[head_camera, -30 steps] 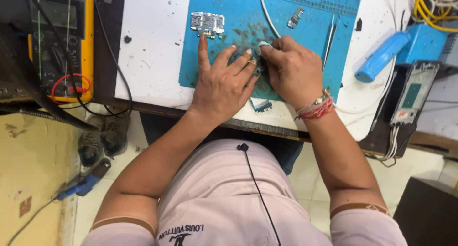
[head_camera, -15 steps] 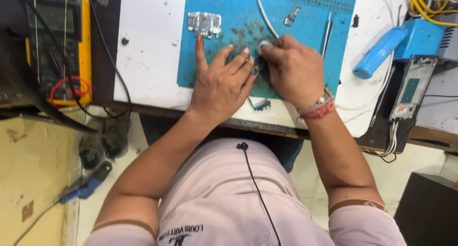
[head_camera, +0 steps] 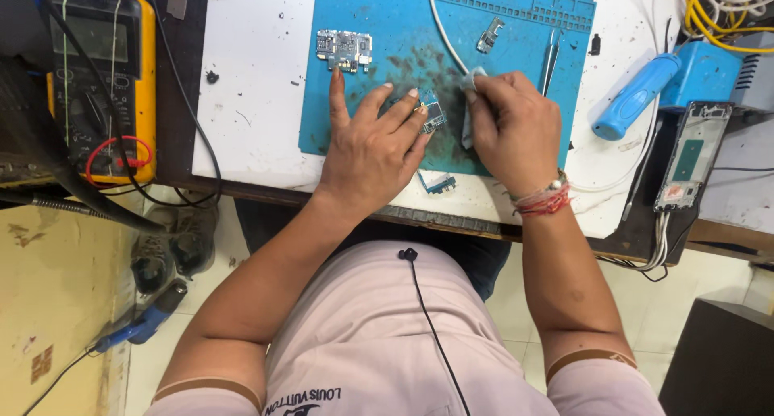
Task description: The person cleans a small circuit board with a cloth and applies a yellow liquid from a bottle. They then use a toothbrush to scrub the board and a soldering iron to work on specific components. The person also uses tweezers to adjust small parts on the board.
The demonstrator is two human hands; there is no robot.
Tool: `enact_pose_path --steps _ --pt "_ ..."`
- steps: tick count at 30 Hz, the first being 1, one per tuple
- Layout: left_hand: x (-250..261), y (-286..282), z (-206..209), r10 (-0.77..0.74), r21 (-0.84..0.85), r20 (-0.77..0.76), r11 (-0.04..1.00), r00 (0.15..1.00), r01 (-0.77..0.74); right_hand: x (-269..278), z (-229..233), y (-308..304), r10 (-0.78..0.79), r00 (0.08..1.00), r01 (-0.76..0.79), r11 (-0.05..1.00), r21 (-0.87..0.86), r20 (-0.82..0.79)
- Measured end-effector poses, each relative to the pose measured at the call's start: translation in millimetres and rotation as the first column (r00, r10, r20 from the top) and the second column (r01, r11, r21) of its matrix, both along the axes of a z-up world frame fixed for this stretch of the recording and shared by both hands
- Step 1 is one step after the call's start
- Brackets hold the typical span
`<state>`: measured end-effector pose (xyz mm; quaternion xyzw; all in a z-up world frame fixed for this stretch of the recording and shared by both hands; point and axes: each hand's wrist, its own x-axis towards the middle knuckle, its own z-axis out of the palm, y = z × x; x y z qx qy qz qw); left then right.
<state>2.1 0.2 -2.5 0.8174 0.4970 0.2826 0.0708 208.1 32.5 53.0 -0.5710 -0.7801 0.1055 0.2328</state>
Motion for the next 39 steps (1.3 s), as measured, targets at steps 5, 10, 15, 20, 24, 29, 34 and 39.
enact_pose_path --steps 5,10,15,20,24,29,34,39 --pt "0 1 -1 -0.002 0.006 -0.018 1.0 1.0 0.003 -8 1 -9 0.122 0.992 -0.122 0.992 0.03 0.013" --pt "0 -1 -2 0.004 -0.003 -0.02 1.0 1.0 -0.004 -23 -3 -5 0.112 0.981 -0.12 0.992 0.042 0.157" --pt "1 -1 0 0.011 0.01 -0.037 1.0 0.999 -0.01 -25 5 -10 0.126 0.958 -0.142 0.989 0.045 0.257" --pt "1 -2 1 0.0 -0.009 -0.021 1.0 1.0 0.0 -20 5 -9 0.157 0.957 -0.173 0.984 0.043 0.244" --pt "0 -1 3 -0.001 -0.007 -0.01 1.0 1.0 0.001 -26 2 -2 0.131 0.97 -0.14 0.99 0.032 0.205" --pt "1 2 7 0.003 0.02 -0.004 1.0 1.0 -0.003 -28 7 -3 0.137 0.961 -0.151 0.988 0.039 0.239" --pt "0 3 6 -0.002 0.02 0.001 1.0 1.0 0.002 -27 7 0 0.129 0.957 -0.14 0.99 0.026 0.258" --pt "0 1 4 0.0 0.026 -0.004 1.0 1.0 0.0 -27 5 2 0.103 0.96 -0.113 0.993 0.025 0.262"
